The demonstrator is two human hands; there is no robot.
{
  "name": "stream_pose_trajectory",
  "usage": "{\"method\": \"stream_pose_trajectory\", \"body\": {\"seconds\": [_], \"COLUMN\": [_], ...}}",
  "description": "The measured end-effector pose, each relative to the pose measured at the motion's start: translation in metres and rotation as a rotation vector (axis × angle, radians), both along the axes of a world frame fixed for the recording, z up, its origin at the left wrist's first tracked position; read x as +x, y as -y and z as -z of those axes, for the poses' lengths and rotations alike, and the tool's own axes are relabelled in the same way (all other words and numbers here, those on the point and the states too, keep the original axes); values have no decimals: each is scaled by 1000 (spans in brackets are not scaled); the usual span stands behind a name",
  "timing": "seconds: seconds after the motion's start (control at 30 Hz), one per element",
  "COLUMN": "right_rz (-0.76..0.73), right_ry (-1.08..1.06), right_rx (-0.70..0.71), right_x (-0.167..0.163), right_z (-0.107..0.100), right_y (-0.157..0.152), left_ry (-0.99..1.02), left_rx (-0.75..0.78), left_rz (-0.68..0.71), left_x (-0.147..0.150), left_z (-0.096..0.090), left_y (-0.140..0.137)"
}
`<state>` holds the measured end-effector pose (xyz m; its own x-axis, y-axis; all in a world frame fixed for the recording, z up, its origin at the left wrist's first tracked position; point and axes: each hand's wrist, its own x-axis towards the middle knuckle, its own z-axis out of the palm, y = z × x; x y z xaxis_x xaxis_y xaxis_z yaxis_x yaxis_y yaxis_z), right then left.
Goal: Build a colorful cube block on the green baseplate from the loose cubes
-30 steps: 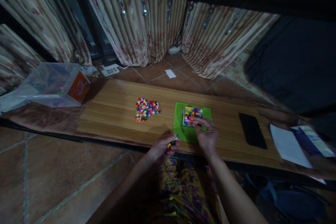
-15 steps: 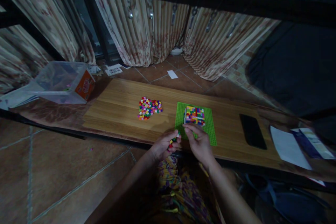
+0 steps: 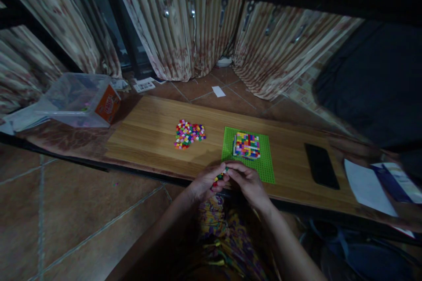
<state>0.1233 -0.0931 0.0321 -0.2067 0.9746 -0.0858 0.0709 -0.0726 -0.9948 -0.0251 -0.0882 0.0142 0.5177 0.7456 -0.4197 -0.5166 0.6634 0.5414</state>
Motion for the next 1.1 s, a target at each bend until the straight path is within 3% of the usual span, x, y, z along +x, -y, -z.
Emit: {"method": "stream_pose_trajectory", "body": {"seconds": [0.13,0.23,0.47,0.67,0.87,1.1], "right_rz": [53,139,341,278,245,322], "right_ry": [-97,-53,442,798,960,954], "right_rx": [-52,0,404,640,682,679], "right_x": [-2,1,36,44,38,37], "right_z": [-1,3,0,-4,-1,3], "right_y": [2,-1,-20,-36,-41,-42], "left_ry": [2,2,-7,-12,-27,-42], "left_rx": [-9,-40,-81,-72,-66,-74], "left_rz": [0,-4,-15,-6,-3,0], "left_x": [0,0,0,0,0,-1], "left_z": [0,-2,-4,-3,-3,-5], "left_y": [0,0,2,2,2,2]}}
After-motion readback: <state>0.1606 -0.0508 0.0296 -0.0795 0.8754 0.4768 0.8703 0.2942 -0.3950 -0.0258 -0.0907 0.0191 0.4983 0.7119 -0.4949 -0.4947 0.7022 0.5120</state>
